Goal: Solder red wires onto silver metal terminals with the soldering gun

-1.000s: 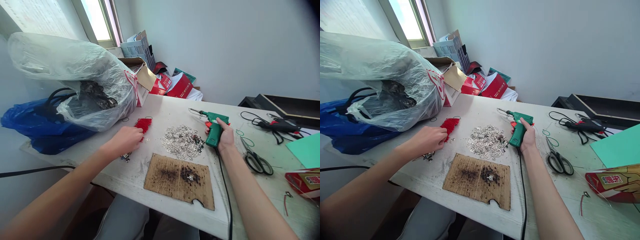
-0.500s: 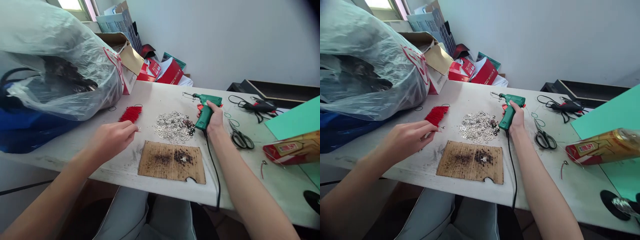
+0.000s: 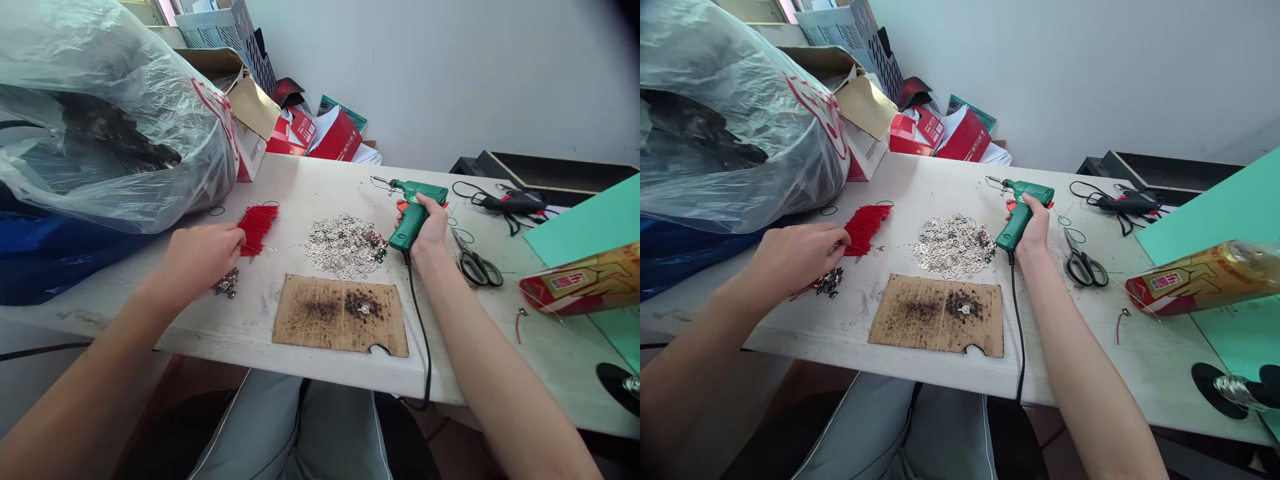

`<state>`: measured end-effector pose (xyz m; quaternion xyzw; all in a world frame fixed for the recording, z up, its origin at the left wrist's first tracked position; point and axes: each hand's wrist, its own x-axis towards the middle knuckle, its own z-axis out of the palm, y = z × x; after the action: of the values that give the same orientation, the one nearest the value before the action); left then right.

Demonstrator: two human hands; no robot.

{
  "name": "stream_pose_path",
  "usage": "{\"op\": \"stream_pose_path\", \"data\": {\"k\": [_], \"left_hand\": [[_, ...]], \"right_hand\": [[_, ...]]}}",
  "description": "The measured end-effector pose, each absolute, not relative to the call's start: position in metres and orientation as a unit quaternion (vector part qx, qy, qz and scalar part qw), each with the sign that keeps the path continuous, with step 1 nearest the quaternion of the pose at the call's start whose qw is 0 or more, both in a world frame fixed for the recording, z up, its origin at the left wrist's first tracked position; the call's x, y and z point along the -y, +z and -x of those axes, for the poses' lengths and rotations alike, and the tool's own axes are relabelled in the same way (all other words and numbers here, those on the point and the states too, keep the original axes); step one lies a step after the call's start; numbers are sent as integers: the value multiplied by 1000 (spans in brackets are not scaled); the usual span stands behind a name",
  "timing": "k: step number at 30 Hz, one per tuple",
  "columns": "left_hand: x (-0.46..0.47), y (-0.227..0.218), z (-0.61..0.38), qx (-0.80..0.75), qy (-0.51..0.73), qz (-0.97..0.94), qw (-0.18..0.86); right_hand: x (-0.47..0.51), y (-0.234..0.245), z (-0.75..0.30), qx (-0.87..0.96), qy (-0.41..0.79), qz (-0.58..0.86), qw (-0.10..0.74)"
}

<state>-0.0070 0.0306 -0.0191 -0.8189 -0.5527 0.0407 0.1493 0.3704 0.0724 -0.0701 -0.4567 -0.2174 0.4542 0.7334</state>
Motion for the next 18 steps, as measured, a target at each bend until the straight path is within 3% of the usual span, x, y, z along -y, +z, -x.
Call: {"op": "stream_pose_path", "data": {"k": [9, 13, 18], "left_hand": [[-15, -13, 1, 568, 14, 807, 161], [-1, -10, -12, 536, -74, 826, 156], [26, -25, -56, 359, -245, 900, -30]], "right_hand": [[-75, -73, -368, 234, 448, 458, 731], [-73, -71, -369, 237, 426, 463, 740], [-56, -47, -368, 330, 322, 453, 763]]}}
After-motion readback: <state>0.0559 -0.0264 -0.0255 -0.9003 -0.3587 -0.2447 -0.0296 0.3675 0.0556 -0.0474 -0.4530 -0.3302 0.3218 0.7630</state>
